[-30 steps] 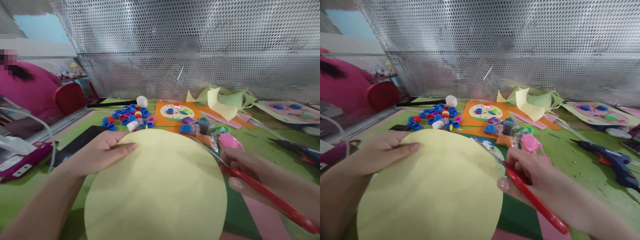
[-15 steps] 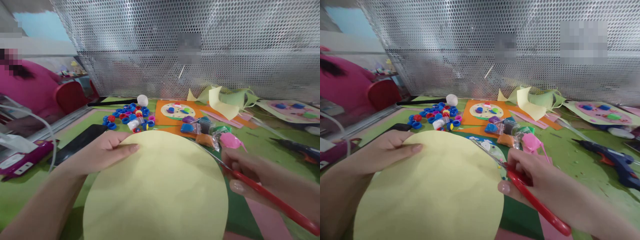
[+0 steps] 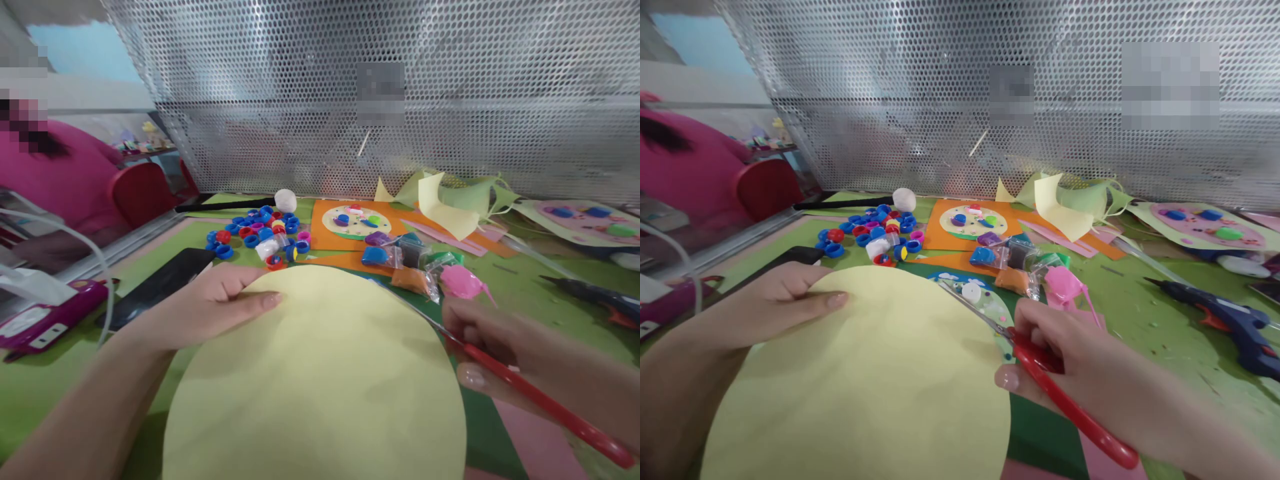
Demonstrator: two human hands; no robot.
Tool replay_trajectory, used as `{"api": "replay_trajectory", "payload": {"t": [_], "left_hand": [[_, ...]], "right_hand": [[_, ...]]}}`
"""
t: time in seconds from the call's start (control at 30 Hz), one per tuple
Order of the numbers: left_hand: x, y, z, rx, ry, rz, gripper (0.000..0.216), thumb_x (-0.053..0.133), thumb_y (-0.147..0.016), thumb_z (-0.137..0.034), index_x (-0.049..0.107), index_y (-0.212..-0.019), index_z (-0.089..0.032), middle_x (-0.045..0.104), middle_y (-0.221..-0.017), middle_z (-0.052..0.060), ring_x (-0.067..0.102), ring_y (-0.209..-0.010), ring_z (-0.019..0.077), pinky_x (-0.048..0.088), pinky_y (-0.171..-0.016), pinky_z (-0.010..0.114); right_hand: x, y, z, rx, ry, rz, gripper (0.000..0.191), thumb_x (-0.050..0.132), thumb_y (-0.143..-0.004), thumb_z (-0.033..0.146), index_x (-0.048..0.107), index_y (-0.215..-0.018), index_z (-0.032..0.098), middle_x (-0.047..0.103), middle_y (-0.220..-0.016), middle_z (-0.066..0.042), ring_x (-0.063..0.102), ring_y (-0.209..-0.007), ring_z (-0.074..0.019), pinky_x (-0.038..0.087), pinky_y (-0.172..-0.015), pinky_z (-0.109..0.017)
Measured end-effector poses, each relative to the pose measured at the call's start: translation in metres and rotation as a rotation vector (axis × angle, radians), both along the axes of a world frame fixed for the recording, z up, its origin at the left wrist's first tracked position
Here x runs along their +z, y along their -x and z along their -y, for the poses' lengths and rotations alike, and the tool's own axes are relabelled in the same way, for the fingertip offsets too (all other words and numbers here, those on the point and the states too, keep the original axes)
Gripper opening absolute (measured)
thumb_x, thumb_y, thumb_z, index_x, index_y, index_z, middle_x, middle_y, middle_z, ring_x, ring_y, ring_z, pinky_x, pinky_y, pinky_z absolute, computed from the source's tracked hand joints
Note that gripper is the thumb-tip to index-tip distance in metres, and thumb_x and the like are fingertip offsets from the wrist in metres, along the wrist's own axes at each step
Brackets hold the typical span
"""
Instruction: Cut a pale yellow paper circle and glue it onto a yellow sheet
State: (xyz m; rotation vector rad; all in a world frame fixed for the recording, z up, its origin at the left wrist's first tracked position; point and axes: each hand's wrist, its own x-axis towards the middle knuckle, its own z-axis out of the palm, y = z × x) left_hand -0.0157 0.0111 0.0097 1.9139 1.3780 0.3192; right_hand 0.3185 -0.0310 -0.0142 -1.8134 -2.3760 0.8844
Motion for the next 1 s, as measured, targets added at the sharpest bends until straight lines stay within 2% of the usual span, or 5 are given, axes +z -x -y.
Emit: {"api": "replay_trajectory", "payload": {"t": [0.17, 0.33, 0.53, 0.87, 1.0], "left_hand": [[0.0003, 0.0005, 0.0017, 0.001, 0.005, 0.005, 0.042, 0.046, -0.078, -0.056, 0.056, -0.072, -0.015, 0.064, -0.060, 0.001, 0.060, -0.050, 0.0162, 0.041, -0.041, 0.019], [0.0006, -0.0036, 0.0021, -0.033, 0.091, 0.098, 0.038, 0.050, -0.079, -0.052, 0.061, -0.075, -0.016, 0.055, -0.059, -0.004, 0.049, -0.048, 0.0092, 0.037, -0.041, 0.015], [0.0012, -0.0058, 0.0013, -0.057, 0.122, 0.164, 0.033, 0.051, -0.080, -0.048, 0.062, -0.076, -0.017, 0.053, -0.060, -0.005, 0.046, -0.049, 0.0077, 0.035, -0.042, 0.013], [0.0000, -0.0064, -0.0018, -0.068, 0.077, 0.115, 0.034, 0.050, -0.080, -0.048, 0.059, -0.069, -0.016, 0.047, -0.055, -0.006, 0.039, -0.045, 0.0066, 0.030, -0.039, 0.013], [0.0008, -0.0070, -0.0004, -0.098, 0.075, 0.084, 0.033, 0.049, -0.080, -0.046, 0.063, -0.080, -0.016, 0.057, -0.060, -0.004, 0.048, -0.048, 0.0088, 0.035, -0.042, 0.014]], "right_hand": [[0.0009, -0.0006, 0.0001, -0.003, 0.055, -0.073, 0.035, 0.048, -0.080, 0.056, 0.037, -0.072, 0.024, 0.039, -0.061, 0.006, 0.033, -0.054, -0.0134, 0.029, -0.049, -0.024], [-0.0009, -0.0021, 0.0022, -0.012, 0.082, -0.050, 0.035, 0.049, -0.080, 0.058, 0.040, -0.076, 0.025, 0.044, -0.068, 0.005, 0.037, -0.059, -0.0137, 0.032, -0.052, -0.023], [-0.0002, 0.0015, -0.0018, -0.020, 0.084, -0.060, 0.037, 0.052, -0.079, 0.057, 0.038, -0.071, 0.024, 0.037, -0.061, 0.007, 0.031, -0.056, -0.0132, 0.028, -0.049, -0.023], [-0.0044, -0.0002, -0.0004, -0.037, 0.125, -0.047, 0.038, 0.054, -0.075, 0.061, 0.040, -0.073, 0.025, 0.043, -0.064, 0.007, 0.035, -0.056, -0.0134, 0.031, -0.050, -0.023], [-0.0024, 0.0015, -0.0006, -0.023, 0.132, -0.039, 0.034, 0.053, -0.078, 0.057, 0.042, -0.075, 0.026, 0.045, -0.067, 0.006, 0.038, -0.059, -0.0141, 0.033, -0.052, -0.023]]}}
